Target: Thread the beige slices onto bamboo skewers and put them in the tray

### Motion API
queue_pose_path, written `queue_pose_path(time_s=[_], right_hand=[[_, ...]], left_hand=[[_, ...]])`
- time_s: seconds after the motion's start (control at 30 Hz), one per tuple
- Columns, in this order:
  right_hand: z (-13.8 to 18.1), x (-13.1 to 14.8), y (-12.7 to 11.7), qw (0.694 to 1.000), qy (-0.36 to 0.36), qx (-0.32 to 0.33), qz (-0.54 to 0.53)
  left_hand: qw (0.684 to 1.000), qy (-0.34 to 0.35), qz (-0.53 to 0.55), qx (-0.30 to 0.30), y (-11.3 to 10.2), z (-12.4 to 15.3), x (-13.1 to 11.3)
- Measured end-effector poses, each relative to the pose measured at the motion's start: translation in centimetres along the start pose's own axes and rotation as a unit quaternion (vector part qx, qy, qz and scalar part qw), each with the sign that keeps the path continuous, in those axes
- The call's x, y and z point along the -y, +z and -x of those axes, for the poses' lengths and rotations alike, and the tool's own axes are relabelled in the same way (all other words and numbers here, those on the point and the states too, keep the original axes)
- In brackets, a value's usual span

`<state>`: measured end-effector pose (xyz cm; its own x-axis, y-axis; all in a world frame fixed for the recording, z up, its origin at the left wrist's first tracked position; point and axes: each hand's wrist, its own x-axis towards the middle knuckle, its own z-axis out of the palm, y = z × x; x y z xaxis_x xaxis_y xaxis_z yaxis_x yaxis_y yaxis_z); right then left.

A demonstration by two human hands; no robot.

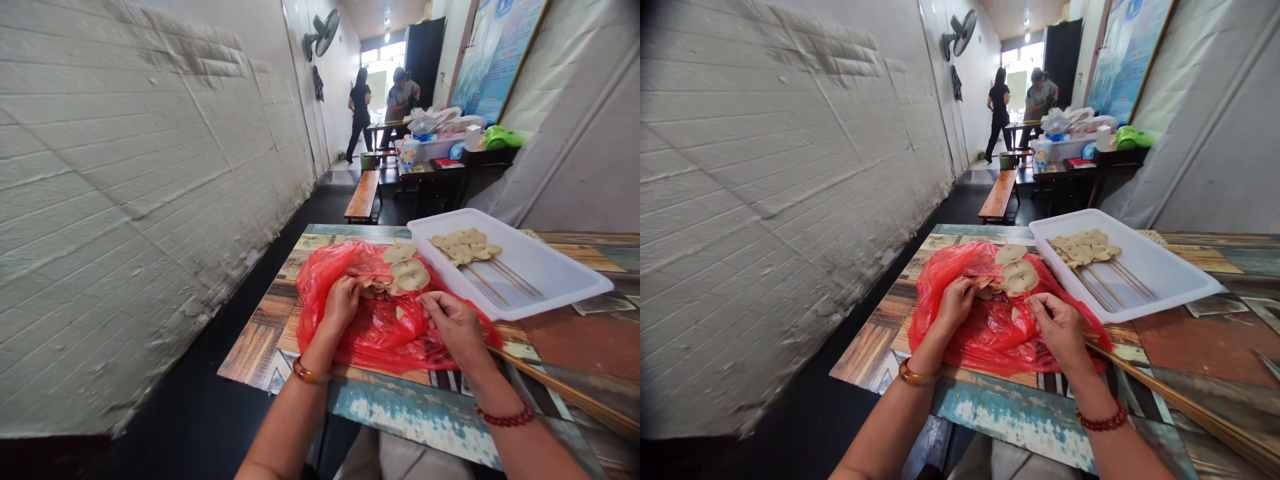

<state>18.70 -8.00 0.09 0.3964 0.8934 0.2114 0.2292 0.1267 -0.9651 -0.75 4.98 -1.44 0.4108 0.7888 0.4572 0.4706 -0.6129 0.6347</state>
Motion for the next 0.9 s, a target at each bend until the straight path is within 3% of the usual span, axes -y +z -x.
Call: queue_pose_path(time_s=[0.1, 0.23, 0.3, 0.4, 0.6, 0.8, 0.9], right_hand=[[0.0, 0.0, 0.0, 1.0, 0.0, 0.0, -0.006], [0.0, -0.1, 0.0, 1.0, 0.0, 0.002, -0.016], [0.0, -0.2, 0.0, 1.0, 0.003, 0.002, -0.017], [0.0, -0.2, 0.1, 1.0, 0.012, 0.004, -0.014], [0.1, 0.0, 0.1, 1.0, 0.018, 0.006, -0.006], [0.1, 0.0, 0.1, 1.0, 0.021, 0.007, 0.004], [0.2, 0.1, 0.1, 1.0, 0.016, 0.007, 0.0]], left_hand=[[0.99, -0.079, 0.12, -0.005, 0.0, 0.0, -0.3], [0.921, -0.184, 0.34, 0.054, -0.2, 0.2, -0.9], [0.894, -0.203, 0.392, 0.079, -0.2, 0.3, -1.2], [0.89, -0.209, 0.398, 0.07, -0.2, 0.4, -1.3], [0.921, -0.182, 0.343, 0.033, 0.1, 0.3, -0.9], [0.913, -0.175, 0.366, 0.042, 0.0, 0.4, -1.1], [0.911, -0.176, 0.366, 0.075, 0.1, 0.5, -1.1]])
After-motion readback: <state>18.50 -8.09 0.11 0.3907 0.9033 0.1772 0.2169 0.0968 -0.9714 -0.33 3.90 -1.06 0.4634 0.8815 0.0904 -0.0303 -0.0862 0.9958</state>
